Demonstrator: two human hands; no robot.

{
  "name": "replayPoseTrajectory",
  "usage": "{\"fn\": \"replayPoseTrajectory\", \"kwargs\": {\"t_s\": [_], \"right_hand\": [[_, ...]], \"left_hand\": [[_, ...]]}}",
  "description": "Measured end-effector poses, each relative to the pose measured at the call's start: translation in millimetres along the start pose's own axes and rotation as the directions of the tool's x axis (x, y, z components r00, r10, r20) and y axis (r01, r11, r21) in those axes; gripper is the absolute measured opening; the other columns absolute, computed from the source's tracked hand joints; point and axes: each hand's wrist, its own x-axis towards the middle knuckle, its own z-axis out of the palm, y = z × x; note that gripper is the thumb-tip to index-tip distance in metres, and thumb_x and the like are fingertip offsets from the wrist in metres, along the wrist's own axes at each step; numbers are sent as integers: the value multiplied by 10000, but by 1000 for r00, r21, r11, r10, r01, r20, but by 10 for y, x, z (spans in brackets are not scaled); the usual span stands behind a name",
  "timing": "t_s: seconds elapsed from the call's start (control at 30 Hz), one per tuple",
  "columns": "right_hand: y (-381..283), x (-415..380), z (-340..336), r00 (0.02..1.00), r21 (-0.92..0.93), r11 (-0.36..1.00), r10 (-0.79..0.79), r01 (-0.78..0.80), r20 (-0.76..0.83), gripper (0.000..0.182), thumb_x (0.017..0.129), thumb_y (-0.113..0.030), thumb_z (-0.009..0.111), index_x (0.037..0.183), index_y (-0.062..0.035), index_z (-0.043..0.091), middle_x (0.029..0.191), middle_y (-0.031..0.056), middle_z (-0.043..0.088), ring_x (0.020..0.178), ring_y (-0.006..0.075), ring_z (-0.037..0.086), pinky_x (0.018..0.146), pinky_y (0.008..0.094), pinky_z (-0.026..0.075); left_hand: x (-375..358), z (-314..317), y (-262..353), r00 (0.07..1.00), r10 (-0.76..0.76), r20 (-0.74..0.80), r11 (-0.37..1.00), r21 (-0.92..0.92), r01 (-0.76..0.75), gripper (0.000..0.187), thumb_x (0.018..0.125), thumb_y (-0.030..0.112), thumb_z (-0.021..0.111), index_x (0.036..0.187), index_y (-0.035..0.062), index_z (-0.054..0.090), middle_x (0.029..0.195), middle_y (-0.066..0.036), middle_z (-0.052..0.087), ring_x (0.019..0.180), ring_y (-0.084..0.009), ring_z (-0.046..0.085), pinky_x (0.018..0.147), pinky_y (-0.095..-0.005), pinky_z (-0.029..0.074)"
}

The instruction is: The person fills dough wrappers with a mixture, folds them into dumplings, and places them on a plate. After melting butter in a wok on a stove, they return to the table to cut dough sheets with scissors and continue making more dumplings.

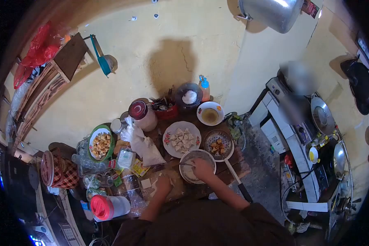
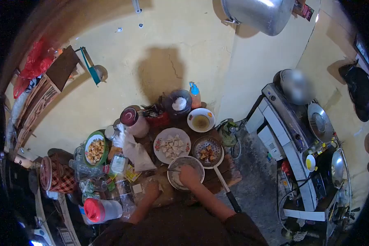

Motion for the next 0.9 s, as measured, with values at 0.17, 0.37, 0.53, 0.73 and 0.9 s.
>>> {"fn": "replayPoseTrajectory", "kwargs": {"t_s": [0.17,0.37,0.53,0.73,0.9], "right_hand": [[52,124,422,995,-290,952,-83,94,49,190,755,-143,516,891,-76,631,869,175,589,850,345,563,749,435,449],[241,54,250,970,-214,953,-233,214,-72,159,767,-150,536,847,-59,639,827,163,609,801,331,580,714,426,456],[164,-162,-139,921,-18,963,-262,268,-288,96,734,-85,618,817,-35,620,800,142,615,758,320,592,672,397,468],[-130,-420,-349,846,60,960,-210,273,-489,114,725,-10,605,837,-26,618,781,121,613,711,297,603,630,364,480],[-361,-562,-515,796,46,954,-219,295,-564,157,704,21,606,857,-12,617,785,139,608,723,306,610,619,358,487]], "left_hand": [[-147,-1,109,999,-36,-36,999,15,37,478,633,229,726,1020,28,530,1039,-134,511,992,-306,499,747,-404,492],[-224,26,-27,993,33,-115,997,-63,-40,475,629,241,732,1007,37,528,1015,-125,512,970,-299,494,758,-396,479],[-252,29,-98,980,101,-170,986,-117,-122,465,622,265,734,973,41,525,976,-123,525,949,-291,498,747,-402,471],[-270,46,-153,951,184,-247,970,-111,-216,364,655,253,702,919,58,544,923,-102,548,928,-281,508,718,-411,448],[-218,215,-284,922,258,-291,957,-55,-285,154,762,193,587,882,97,573,843,-69,583,876,-263,544,717,-418,402]]}}
